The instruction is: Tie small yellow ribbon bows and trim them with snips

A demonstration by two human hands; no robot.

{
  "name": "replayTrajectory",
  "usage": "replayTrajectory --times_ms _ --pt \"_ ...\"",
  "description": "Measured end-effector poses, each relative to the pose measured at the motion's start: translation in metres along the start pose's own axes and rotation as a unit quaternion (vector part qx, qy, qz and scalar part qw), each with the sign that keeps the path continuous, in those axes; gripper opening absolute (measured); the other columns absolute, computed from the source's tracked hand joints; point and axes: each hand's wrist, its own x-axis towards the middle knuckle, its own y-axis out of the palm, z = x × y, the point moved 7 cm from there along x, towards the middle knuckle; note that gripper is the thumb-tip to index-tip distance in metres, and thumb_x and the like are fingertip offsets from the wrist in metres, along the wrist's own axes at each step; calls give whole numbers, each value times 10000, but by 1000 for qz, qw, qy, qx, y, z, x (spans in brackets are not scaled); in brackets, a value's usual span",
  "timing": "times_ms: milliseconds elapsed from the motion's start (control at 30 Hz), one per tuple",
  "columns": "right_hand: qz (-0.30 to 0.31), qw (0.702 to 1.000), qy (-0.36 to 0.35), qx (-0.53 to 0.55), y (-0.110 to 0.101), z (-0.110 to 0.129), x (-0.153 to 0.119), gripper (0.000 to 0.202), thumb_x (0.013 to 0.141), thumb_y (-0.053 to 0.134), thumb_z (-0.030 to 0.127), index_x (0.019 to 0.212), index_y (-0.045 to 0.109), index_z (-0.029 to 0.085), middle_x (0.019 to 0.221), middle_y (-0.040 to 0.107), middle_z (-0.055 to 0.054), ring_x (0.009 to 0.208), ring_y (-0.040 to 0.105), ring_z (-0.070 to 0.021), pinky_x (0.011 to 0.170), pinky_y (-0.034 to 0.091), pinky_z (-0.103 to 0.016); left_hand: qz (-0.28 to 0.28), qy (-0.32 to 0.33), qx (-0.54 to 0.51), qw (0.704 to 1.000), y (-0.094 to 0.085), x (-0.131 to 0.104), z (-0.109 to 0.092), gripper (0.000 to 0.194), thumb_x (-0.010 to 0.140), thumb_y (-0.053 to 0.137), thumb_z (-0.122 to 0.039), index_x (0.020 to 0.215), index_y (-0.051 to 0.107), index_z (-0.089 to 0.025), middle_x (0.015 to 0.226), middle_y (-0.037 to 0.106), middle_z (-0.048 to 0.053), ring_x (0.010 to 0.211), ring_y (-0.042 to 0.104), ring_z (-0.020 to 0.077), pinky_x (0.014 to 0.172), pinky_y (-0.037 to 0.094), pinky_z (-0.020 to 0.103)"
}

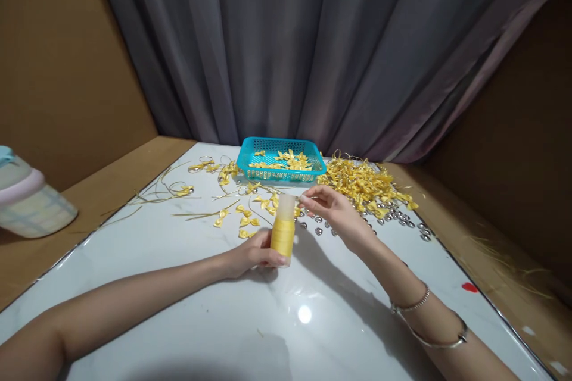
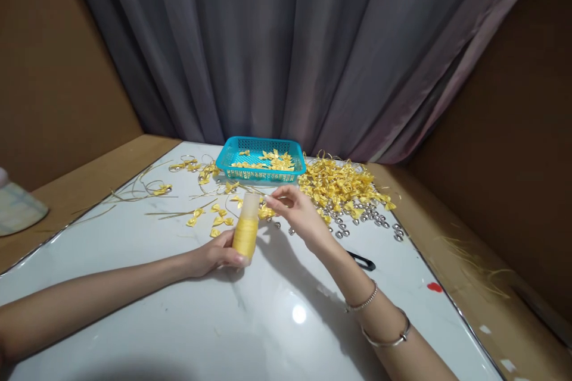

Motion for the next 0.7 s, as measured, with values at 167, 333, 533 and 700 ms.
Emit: replayTrajectory --times_ms 167,333,533,700 --pt "42 999 25 -17 18 1 -7 309 635 739 368 712 504 182 728 544 1 662 493 -126 590 374 -263 -31 9 35 999 0 -2 -4 336 634 715 -323 788 482 -138 633 463 -30 534 395 73 480 271 211" --pt "42 999 8 19 18 4 -10 232 681 702 333 685 534 172 712 534 5 666 478 -118 620 365 -268 -48 7 43 998 1 -2 -5 399 616 742 -332 836 468 -142 678 456 -39 567 398 75 499 282 208" --pt "52 993 6 107 8 12 -9 177 659 717 248 648 554 181 806 609 -25 728 530 -135 670 398 -286 -42 10 30 999 1 -2 -4 373 625 721 -357 829 493 -143 655 478 -34 534 387 72 476 271 203" --pt "81 984 29 157 6 16 -10 170 669 700 227 637 537 191 792 636 -45 839 585 -181 737 435 -321 -49 5 36 998 -1 -2 -2 378 630 714 -362 847 501 -138 654 478 -33 529 386 72 475 273 203"
